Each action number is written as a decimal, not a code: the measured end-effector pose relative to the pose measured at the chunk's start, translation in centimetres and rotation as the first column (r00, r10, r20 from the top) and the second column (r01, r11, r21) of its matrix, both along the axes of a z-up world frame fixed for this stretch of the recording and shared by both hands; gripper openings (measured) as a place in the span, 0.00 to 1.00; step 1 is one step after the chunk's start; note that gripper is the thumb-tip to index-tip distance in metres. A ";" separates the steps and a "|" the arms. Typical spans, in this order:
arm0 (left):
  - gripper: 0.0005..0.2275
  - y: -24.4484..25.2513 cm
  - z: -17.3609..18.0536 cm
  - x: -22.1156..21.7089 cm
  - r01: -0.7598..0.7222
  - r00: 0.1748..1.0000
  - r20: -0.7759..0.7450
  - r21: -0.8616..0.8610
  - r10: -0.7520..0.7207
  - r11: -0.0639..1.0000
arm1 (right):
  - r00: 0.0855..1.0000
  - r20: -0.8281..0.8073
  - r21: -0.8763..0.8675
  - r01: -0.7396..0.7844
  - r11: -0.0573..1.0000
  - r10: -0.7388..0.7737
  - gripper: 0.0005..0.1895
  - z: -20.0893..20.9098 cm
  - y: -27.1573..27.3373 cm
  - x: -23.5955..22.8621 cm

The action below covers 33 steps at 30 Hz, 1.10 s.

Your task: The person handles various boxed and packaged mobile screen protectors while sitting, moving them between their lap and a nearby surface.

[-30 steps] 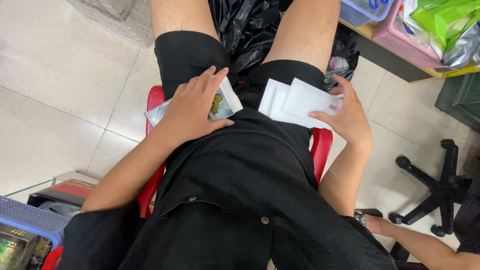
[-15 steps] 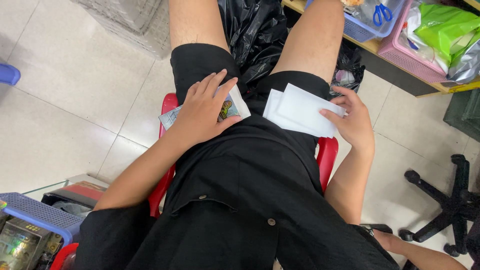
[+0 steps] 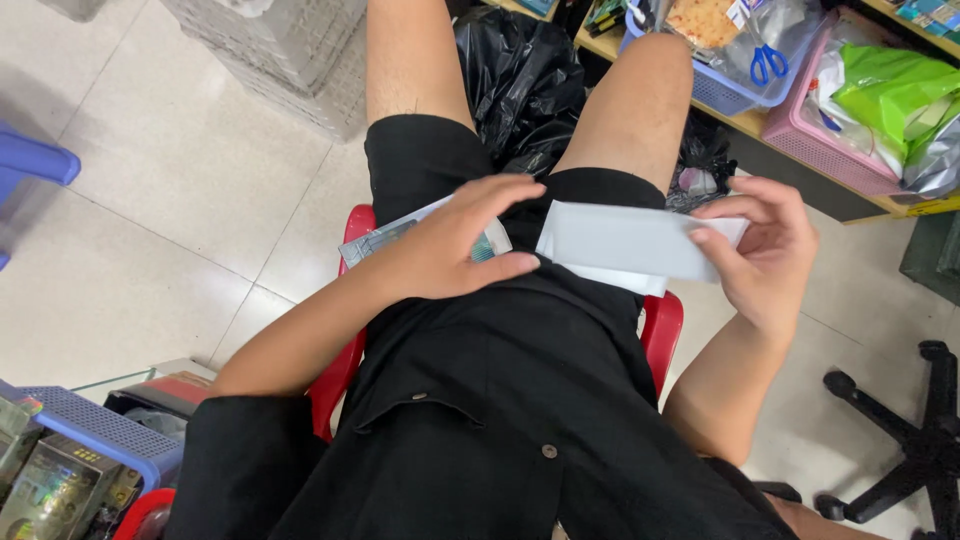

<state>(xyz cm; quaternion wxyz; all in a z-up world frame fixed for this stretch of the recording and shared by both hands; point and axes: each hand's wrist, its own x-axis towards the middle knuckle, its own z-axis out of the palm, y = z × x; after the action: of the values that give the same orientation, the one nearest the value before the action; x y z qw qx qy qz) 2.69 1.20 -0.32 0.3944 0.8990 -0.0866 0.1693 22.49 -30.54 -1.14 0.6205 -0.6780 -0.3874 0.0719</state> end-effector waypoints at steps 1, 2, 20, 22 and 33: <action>0.30 -0.3 1.2 0.7 0.002 1.000 0.004 0.006 -0.002 1.000 | 1.000 0.004 0.006 0.002 1.000 -0.002 0.26 1.7 1.2 -0.8; 0.33 -0.7 2.2 1.3 0.297 0.945 -0.087 -0.180 -0.316 0.938 | 0.989 0.065 -0.011 -0.134 0.991 0.134 0.24 3.3 2.3 -1.8; 0.28 -0.3 7.7 2.6 0.438 0.894 0.033 -0.280 -0.448 0.854 | 0.864 0.486 0.049 -0.175 0.983 0.129 0.18 10.7 9.1 -5.9; 0.28 -0.4 7.5 2.8 0.448 0.893 0.056 -0.223 -0.447 0.866 | 0.835 0.525 0.074 -0.235 0.969 0.162 0.18 10.8 8.8 -5.4; 0.28 0.6 6.8 3.5 0.433 0.899 -0.020 -0.107 -0.437 0.895 | 0.800 0.482 -0.205 -0.294 0.933 0.358 0.14 10.6 7.8 -3.1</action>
<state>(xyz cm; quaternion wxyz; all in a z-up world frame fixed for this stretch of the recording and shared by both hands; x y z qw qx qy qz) 6.20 1.84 6.44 0.4684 0.8396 -0.2682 0.0612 19.37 -22.79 9.50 0.4314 -0.6315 -0.6441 0.0181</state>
